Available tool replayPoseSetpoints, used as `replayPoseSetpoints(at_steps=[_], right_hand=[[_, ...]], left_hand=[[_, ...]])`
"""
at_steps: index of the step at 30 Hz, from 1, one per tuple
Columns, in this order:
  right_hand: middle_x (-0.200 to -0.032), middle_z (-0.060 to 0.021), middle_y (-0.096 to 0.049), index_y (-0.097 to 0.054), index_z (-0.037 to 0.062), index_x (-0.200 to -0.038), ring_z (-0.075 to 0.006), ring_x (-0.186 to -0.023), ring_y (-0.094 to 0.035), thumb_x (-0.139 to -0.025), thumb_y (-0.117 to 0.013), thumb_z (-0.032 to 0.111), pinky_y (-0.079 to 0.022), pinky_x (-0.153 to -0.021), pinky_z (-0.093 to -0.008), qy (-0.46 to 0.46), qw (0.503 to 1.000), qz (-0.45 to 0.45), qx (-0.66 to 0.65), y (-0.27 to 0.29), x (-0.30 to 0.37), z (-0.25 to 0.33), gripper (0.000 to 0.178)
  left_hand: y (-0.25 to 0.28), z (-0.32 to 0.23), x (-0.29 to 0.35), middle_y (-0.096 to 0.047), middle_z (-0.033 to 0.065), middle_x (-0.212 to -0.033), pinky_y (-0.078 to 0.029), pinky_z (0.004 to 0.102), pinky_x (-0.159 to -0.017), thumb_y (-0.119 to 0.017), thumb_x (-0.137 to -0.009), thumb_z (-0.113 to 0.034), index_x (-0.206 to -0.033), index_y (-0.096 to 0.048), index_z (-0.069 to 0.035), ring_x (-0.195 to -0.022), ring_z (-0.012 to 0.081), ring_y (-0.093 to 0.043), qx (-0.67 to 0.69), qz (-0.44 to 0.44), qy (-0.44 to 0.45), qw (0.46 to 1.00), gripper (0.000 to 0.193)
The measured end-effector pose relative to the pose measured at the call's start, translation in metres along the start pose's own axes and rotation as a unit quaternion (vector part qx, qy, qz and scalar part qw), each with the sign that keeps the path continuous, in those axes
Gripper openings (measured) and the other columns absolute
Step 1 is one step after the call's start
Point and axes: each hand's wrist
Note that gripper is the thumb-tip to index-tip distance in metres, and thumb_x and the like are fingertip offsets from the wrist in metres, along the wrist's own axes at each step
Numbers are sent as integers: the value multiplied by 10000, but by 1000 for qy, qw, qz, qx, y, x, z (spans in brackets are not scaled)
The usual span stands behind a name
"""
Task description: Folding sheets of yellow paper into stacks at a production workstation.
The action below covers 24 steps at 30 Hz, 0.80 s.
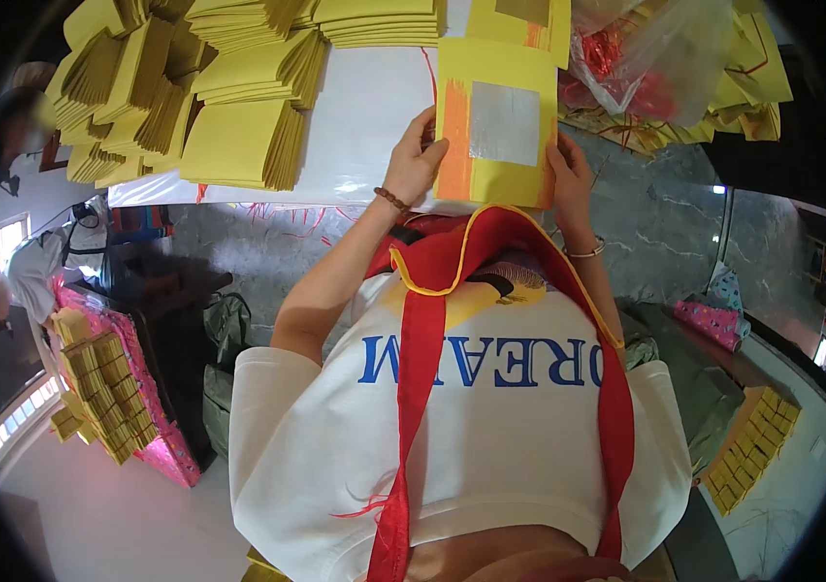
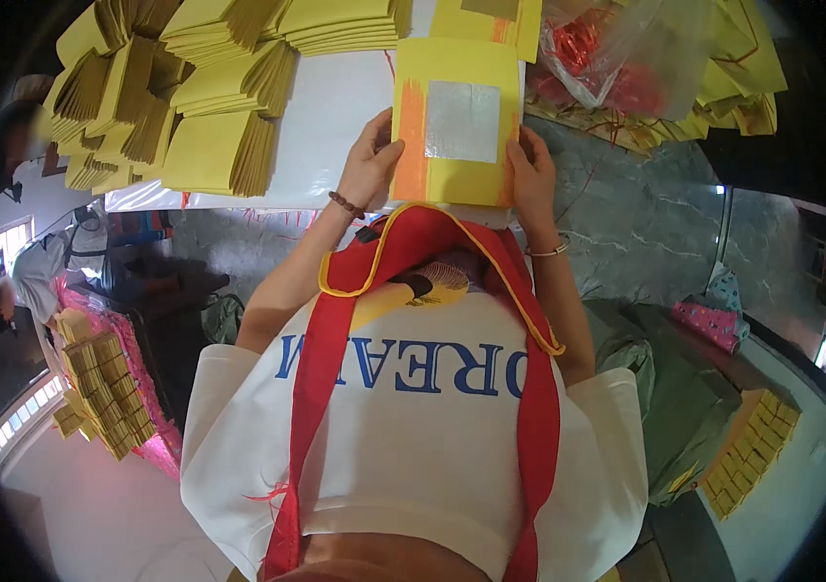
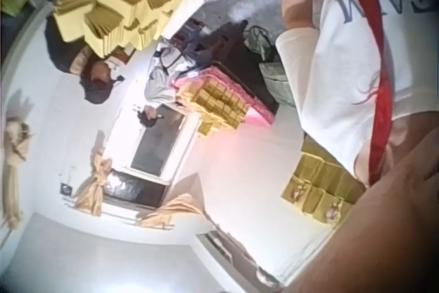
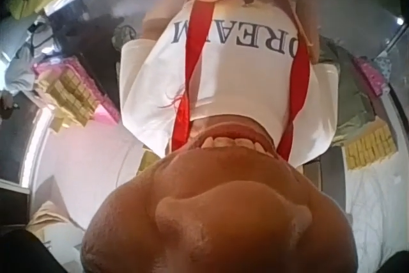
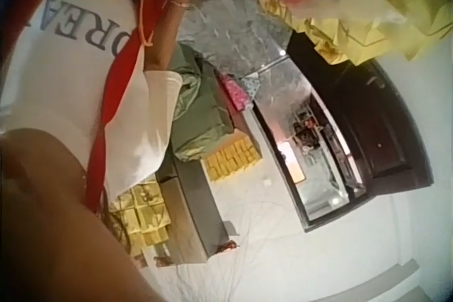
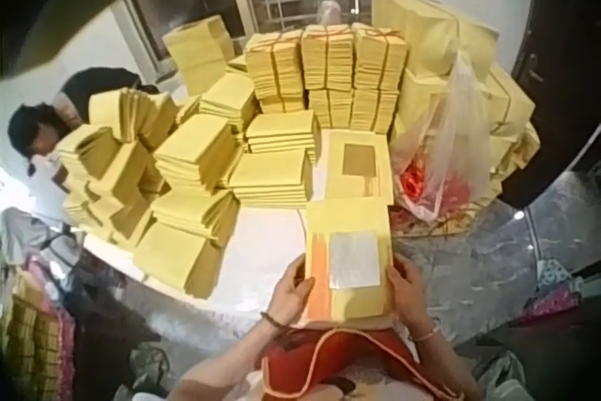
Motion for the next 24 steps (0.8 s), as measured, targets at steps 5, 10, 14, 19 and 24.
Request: replayPoseSetpoints(at_steps=[5,10,14,19,24], right_hand=[[-1104,-99,-565,-560,35,-1123,-201,-1094,-470,-841,-581,161,-357,-944,-310,216,945,-40,241,9,4,3,310],[-1067,-51,-596,-638,82,-1019,-204,-1119,-458,-847,-577,173,-350,-955,-311,269,866,68,416,17,6,8,204],[-996,-41,-633,-641,49,-998,-164,-1114,-464,-894,-513,179,-336,-971,-301,136,984,58,104,20,-7,-15,210],[-994,-49,-642,-622,4,-1007,-135,-1100,-464,-929,-459,223,-317,-989,-290,49,995,87,-26,16,-2,-7,284],[-1003,-56,-641,-621,2,-1004,-120,-1070,-480,-934,-452,235,-295,-999,-274,79,995,62,17,17,-3,-13,296]], left_hand=[[-2,-37,15,-533,116,-1045,-405,355,-808,-583,-755,-72,-1144,-511,-28,-933,261,-502,-506,-28,-341,792,397],[-15,-37,27,-534,93,-988,-406,358,-790,-606,-694,-168,-1028,-560,-51,-947,258,-492,-552,200,-365,722,356],[-14,-30,18,-555,80,-918,-438,334,-741,-591,-724,-138,-958,-580,-44,-891,246,-516,-551,222,-398,699,252],[-14,-36,13,-571,102,-759,-465,337,-657,-584,-809,-150,-878,-604,-38,-751,259,-551,-441,217,-344,800,134],[-14,-36,12,-610,134,-768,-465,363,-648,-568,-825,-167,-853,-627,-27,-730,294,-583,-373,194,-184,888,154]])
Point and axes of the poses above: each hand's wrist, its own x-axis away from the middle knuckle, its own y-axis out of the back of the hand, z = x × y
